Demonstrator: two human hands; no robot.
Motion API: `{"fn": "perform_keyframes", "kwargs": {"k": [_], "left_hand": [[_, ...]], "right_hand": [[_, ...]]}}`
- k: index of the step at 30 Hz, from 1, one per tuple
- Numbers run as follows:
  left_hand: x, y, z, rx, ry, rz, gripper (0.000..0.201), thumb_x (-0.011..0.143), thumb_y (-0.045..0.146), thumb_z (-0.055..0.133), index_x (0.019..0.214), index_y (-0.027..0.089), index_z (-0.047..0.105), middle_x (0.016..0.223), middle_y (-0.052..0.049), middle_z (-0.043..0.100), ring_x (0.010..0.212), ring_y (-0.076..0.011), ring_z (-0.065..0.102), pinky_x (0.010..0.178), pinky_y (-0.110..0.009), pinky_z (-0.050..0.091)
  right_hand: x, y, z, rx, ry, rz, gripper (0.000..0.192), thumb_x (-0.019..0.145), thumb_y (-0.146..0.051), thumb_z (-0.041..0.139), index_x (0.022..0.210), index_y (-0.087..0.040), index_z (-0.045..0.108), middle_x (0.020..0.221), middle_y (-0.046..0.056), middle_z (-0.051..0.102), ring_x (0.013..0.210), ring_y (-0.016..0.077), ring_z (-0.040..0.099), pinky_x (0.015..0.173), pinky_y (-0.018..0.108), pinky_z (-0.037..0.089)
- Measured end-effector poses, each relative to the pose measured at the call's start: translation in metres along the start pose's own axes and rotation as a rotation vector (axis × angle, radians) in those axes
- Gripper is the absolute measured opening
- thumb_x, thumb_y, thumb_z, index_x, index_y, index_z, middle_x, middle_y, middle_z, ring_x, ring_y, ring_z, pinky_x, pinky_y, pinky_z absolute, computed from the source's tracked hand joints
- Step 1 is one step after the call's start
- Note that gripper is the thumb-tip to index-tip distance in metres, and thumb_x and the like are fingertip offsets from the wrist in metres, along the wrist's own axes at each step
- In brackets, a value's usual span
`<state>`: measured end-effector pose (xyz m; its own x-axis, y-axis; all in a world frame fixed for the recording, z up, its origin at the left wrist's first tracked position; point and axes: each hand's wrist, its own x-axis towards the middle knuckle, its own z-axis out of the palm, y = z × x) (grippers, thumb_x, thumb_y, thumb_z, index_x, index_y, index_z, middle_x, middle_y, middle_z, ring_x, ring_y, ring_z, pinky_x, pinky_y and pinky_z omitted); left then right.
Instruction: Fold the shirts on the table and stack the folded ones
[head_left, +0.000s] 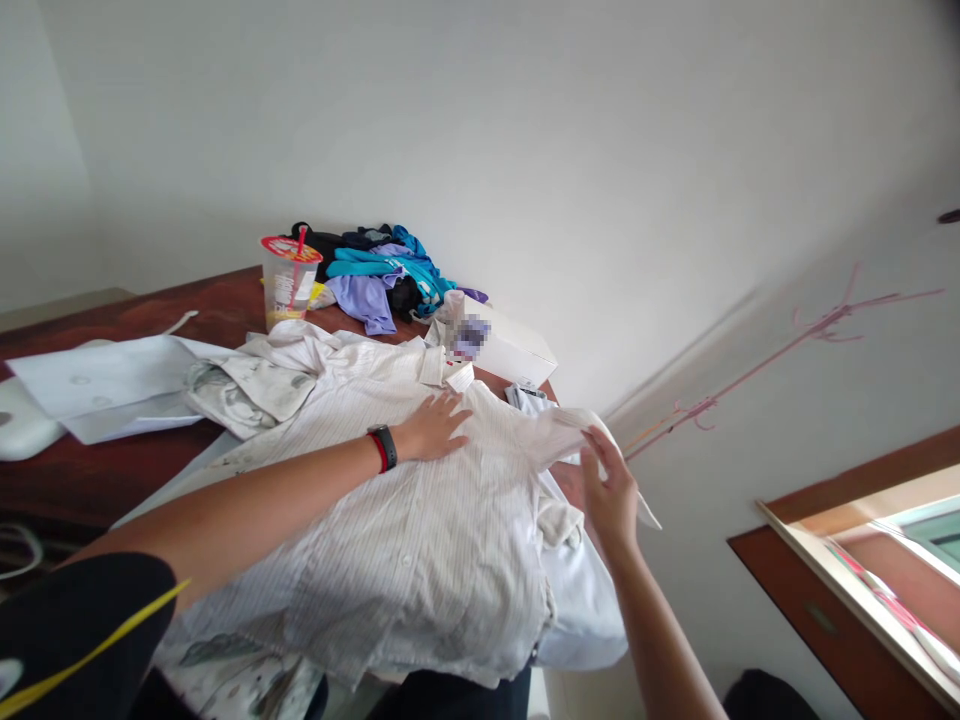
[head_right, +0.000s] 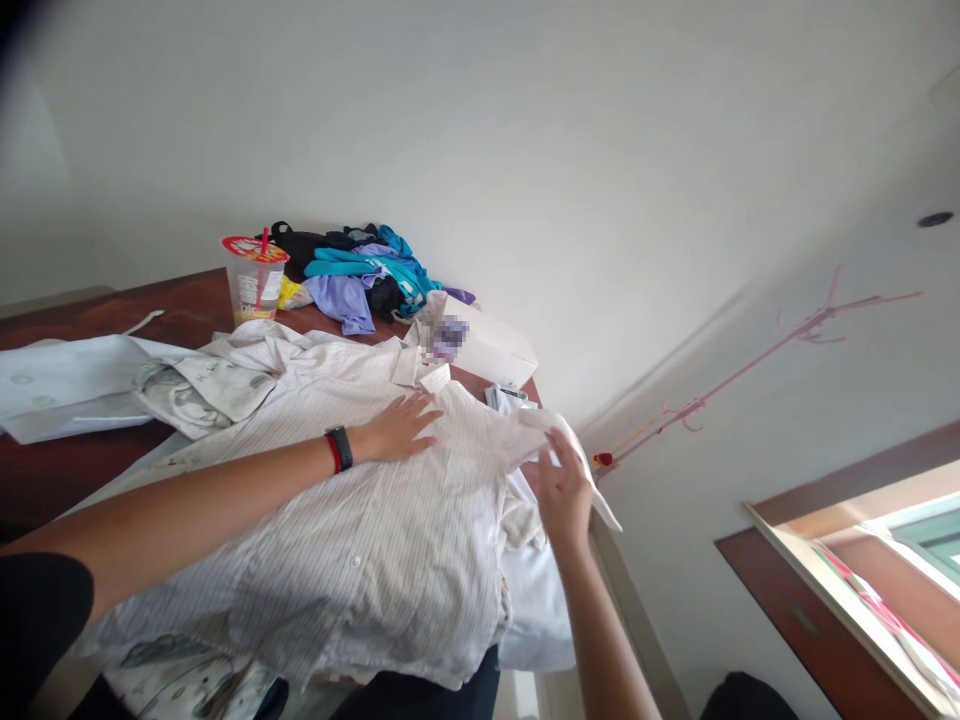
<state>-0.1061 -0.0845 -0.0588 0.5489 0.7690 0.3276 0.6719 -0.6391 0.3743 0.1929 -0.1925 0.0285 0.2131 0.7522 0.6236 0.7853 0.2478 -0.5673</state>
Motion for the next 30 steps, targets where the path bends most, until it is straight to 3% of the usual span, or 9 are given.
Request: {"fn": "perform_keyframes", "kwargs": {"k": [3,5,7,11,15,18,21,27,30], "left_hand": [[0.001,0.006,-0.009,-0.236,-0.03,0.232,0.067,0.098,0.053,0.061,0.155,0.02,0.045,0.162,-0.017,0.043,0.147,-0.0366,0.044,0.121,-0.049,0.033],[-0.001,0.011,-0.012,-0.42,-0.047,0.308,0.074,0.093,0.05,0.07,0.156,0.023,0.041,0.154,-0.013,0.055,0.135,-0.0318,0.058,0.114,-0.041,0.042],[-0.003,0.013,-0.014,-0.548,-0.053,0.328,0.08,0.09,0.038,0.074,0.158,0.025,0.034,0.149,-0.011,0.06,0.128,-0.029,0.063,0.109,-0.037,0.047],[-0.003,0.012,-0.014,-0.658,-0.019,0.226,0.083,0.091,0.02,0.065,0.163,0.024,0.024,0.143,-0.013,0.063,0.124,-0.0281,0.065,0.103,-0.038,0.05],[0.001,0.011,-0.015,-0.747,0.043,0.188,0.051,0.105,0.031,0.048,0.155,0.023,0.044,0.131,-0.01,0.07,0.114,-0.0233,0.068,0.097,-0.034,0.051],[0.003,0.011,-0.013,-0.593,0.019,0.196,0.034,0.107,0.038,0.045,0.111,0.018,0.073,0.107,-0.007,0.075,0.097,-0.021,0.069,0.088,-0.029,0.05],[0.002,0.01,-0.008,-0.402,-0.067,0.198,0.029,0.101,0.037,0.055,0.088,0.017,0.072,0.091,-0.005,0.073,0.082,-0.0205,0.067,0.077,-0.029,0.047],[-0.002,0.008,-0.001,-0.321,-0.069,0.196,0.019,0.097,0.03,0.058,0.093,0.019,0.073,0.099,-0.005,0.073,0.091,-0.0218,0.065,0.082,-0.03,0.047],[-0.002,0.008,-0.002,-0.323,-0.078,0.206,0.018,0.097,0.028,0.058,0.092,0.02,0.073,0.099,-0.003,0.074,0.092,-0.0203,0.066,0.084,-0.028,0.047]], "right_hand": [[-0.033,-0.042,0.024,-0.201,-0.288,-0.39,0.049,0.098,-0.037,0.056,0.144,-0.021,0.061,0.139,0.015,0.067,0.132,0.0338,0.059,0.108,0.053,0.05],[-0.053,-0.053,0.04,-0.274,-0.511,-0.522,0.047,0.098,-0.032,0.058,0.143,-0.022,0.061,0.139,0.014,0.066,0.135,0.0362,0.056,0.112,0.057,0.045],[-0.066,-0.05,0.053,-0.31,-0.642,-0.502,0.041,0.097,-0.032,0.06,0.136,-0.019,0.066,0.132,0.016,0.07,0.13,0.0371,0.059,0.112,0.057,0.044],[-0.07,-0.024,0.061,-0.297,-0.689,-0.335,0.044,0.099,-0.04,0.059,0.136,-0.019,0.065,0.142,0.017,0.064,0.138,0.0379,0.053,0.115,0.058,0.042],[-0.063,0.004,0.053,-0.233,-0.64,-0.186,0.057,0.099,-0.046,0.053,0.15,-0.019,0.051,0.154,0.018,0.053,0.148,0.0371,0.043,0.119,0.06,0.036],[-0.06,0.023,0.047,-0.184,-0.51,-0.105,0.065,0.097,-0.052,0.054,0.152,-0.019,0.046,0.157,0.02,0.048,0.152,0.038,0.037,0.119,0.061,0.035],[-0.053,0.033,0.044,-0.149,-0.323,-0.046,0.076,0.093,-0.057,0.058,0.155,-0.017,0.041,0.164,0.022,0.036,0.156,0.0416,0.026,0.12,0.067,0.031],[-0.004,0.027,0.022,0.074,-0.003,0.063,0.108,0.089,-0.058,0.063,0.168,-0.023,-0.002,0.175,0.015,-0.001,0.16,0.0382,0.014,0.121,0.059,0.033],[0.027,0.031,0.003,0.223,0.088,0.204,0.11,0.087,-0.057,0.067,0.168,-0.033,-0.002,0.176,0.007,-0.007,0.159,0.0356,0.02,0.121,0.051,0.037]]}}
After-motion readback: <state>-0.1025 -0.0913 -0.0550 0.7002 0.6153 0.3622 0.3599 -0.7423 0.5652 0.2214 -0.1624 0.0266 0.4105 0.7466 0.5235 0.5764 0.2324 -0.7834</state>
